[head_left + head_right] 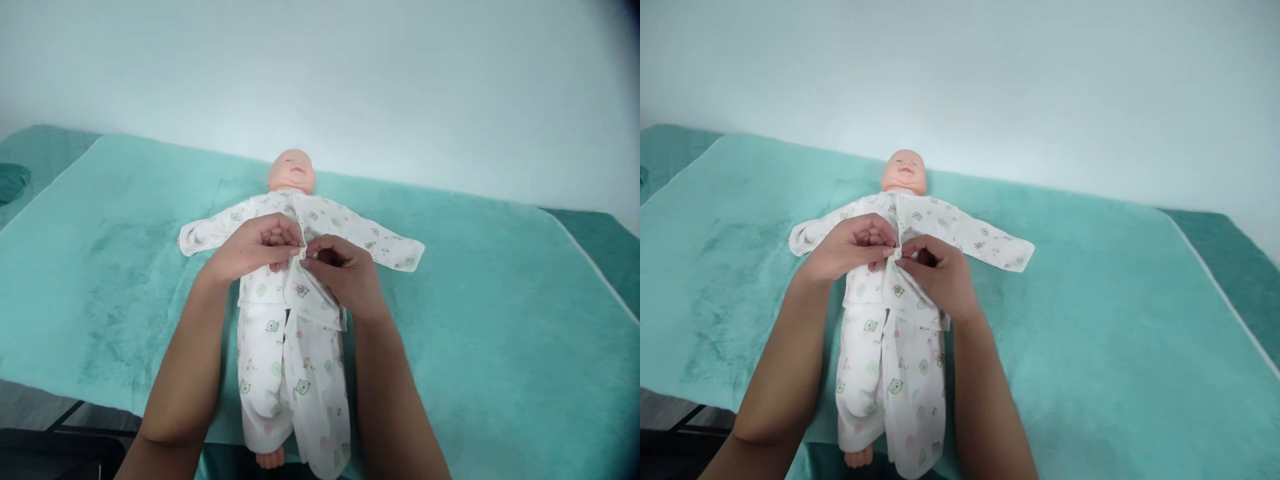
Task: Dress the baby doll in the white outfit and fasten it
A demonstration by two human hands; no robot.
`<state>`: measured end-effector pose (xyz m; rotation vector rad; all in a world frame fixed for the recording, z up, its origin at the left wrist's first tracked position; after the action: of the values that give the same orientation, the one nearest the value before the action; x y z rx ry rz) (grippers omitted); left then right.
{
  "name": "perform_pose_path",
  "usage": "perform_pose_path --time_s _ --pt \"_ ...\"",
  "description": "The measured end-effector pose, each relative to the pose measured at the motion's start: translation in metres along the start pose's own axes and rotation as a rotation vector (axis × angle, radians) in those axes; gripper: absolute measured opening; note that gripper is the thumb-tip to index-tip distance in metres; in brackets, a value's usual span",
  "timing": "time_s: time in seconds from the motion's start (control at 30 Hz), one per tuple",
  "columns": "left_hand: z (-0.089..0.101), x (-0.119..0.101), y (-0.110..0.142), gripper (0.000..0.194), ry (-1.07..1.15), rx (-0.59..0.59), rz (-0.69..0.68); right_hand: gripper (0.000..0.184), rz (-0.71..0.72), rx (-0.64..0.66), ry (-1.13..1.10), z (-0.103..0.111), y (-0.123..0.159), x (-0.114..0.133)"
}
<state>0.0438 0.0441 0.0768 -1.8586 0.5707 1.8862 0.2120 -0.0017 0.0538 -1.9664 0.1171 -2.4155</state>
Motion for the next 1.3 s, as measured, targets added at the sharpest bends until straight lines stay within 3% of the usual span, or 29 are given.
perform_pose_path --time_s 0.23,0.77,1.07,1.3 --pt "0.0015 0.0006 0.001 0.014 -0.033 0.021 0.004 0.007 0.128 -0.003 -0.004 -0.0025 -0.0003 0.0025" --pt "-0.0004 0.0002 0.0021 0.011 -0.049 0.016 0.03 0.005 0.156 0.014 -0.043 -0.0039 -0.002 0.0015" --pt "-0.0022 -0.0012 0.0022 0.011 -0.136 0.058 0.013 0.008 0.013 -0.06 0.02 -0.0031 -0.0032 -0.0051" --pt "-0.0015 -0.0005 0.003 0.016 -0.108 0.038 0.03 0.01 -0.016 -0.05 -0.013 -0.0028 -0.0022 -0.0057"
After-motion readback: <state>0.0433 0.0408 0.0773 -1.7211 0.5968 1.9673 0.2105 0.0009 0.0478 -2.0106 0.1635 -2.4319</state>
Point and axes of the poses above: each hand's wrist, its own y-axis away from the middle knuckle, its own z-axis out of the back of the hand, x = y × z, the point moved 5 cm from there along -y, towards the middle knuckle, and after that the axes turned 1 degree about -x, right-handed, at the moved point
